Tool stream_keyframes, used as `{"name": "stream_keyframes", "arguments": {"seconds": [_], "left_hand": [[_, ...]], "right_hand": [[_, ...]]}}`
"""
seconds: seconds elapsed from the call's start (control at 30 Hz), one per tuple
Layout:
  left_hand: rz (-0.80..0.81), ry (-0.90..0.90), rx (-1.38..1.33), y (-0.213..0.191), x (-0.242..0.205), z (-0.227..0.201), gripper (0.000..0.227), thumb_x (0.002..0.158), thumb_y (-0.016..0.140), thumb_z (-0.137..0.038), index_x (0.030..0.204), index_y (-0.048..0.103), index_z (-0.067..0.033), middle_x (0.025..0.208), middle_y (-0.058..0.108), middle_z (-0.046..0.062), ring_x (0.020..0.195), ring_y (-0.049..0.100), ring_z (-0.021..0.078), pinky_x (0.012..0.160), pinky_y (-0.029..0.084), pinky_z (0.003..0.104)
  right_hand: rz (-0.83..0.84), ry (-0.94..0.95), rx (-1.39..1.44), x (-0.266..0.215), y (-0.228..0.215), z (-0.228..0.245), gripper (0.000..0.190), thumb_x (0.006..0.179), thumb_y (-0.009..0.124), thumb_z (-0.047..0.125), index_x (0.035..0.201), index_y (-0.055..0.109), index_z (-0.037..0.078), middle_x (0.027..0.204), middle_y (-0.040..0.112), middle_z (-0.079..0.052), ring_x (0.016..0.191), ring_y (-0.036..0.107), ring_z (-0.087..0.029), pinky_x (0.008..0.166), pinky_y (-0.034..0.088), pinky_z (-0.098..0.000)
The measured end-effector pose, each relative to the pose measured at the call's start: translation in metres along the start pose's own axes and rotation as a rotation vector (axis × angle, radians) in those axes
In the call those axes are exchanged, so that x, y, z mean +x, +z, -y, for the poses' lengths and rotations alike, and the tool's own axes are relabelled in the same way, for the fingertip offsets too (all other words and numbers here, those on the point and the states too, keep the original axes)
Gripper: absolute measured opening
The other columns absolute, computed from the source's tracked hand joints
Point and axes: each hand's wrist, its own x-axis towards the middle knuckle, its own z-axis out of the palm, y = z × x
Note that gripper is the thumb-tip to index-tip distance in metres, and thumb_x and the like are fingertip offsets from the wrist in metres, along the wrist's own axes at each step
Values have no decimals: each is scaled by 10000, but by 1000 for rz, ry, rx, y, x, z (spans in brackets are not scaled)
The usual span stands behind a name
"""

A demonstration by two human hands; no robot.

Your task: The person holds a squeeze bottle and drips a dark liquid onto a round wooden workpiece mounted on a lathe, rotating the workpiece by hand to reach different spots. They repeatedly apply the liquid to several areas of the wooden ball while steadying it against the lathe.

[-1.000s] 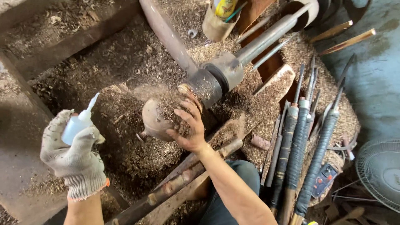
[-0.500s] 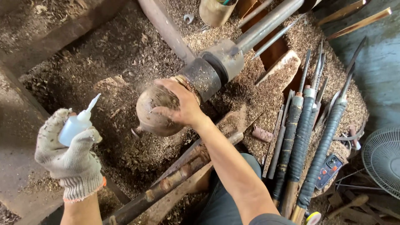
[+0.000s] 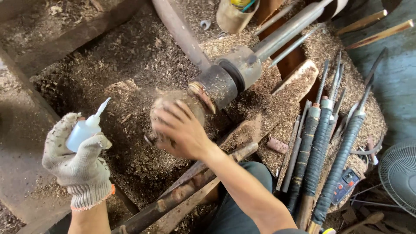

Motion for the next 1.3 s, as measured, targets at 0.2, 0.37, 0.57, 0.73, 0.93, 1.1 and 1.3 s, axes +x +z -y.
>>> {"name": "stream_keyframes", "arguments": {"seconds": [0.2, 0.37, 0.57, 0.73, 0.93, 1.1, 1.3], "left_hand": [[12, -22, -74, -3, -1, 3, 616, 817, 962, -345, 1240, 695, 15, 1146, 733, 99, 996, 729, 191, 837, 627, 297], [33, -27, -43, -1, -3, 1, 670, 814, 967, -367, 1293, 685, 8, 1162, 728, 88, 1052, 737, 181, 921, 636, 307], [38, -81, -160, 0, -3, 4, 607, 866, 972, -255, 1320, 679, 21, 1149, 734, 120, 954, 740, 195, 834, 641, 308], [36, 35, -61, -1, 1, 2, 586, 863, 967, -289, 1294, 699, 3, 1169, 727, 100, 1038, 738, 174, 890, 638, 274], [59, 13, -18, 9, -1, -11, 616, 823, 957, -374, 1256, 706, -14, 1189, 722, 88, 1050, 731, 169, 933, 634, 280], [92, 11, -27, 3, -7, 7, 573, 886, 972, -318, 1268, 700, 12, 1185, 740, 116, 1069, 747, 204, 929, 650, 310], [241, 117, 18, 20, -18, 14, 412, 926, 915, -175, 1226, 707, 16, 1179, 742, 145, 1068, 757, 212, 897, 664, 310]], "right_hand": [[-378, 102, 184, -41, 1, -9, 1022, 786, 744, 720, 1505, 362, 103, 1656, 224, -121, 1569, 193, -349, 1275, 220, -624], [-97, 228, 86, -4, 8, -28, 1114, 726, 669, 793, 1513, 422, 44, 1589, 391, -177, 1512, 321, -374, 1251, 277, -616], [-11, -32, -32, -13, 14, -9, 1010, 889, 633, 754, 1508, 374, -1, 1581, 392, -194, 1508, 371, -355, 1311, 251, -560], [-425, -52, -8, -75, 27, -2, 1042, 965, 750, 570, 1643, 162, 40, 1676, 259, -195, 1562, 288, -374, 1335, 231, -531], [-209, 78, -15, -7, -7, 11, 1104, 839, 723, 654, 1558, 204, -5, 1581, 274, -207, 1487, 306, -387, 1281, 243, -552], [-95, -57, -97, -24, 22, 54, 903, 953, 601, 623, 1512, 356, -43, 1555, 390, -235, 1468, 373, -378, 1263, 287, -538], [-63, -91, 259, -95, 29, 80, 535, 1026, 633, 443, 1305, 626, -14, 1353, 662, -196, 1350, 596, -336, 1223, 433, -485]]}}
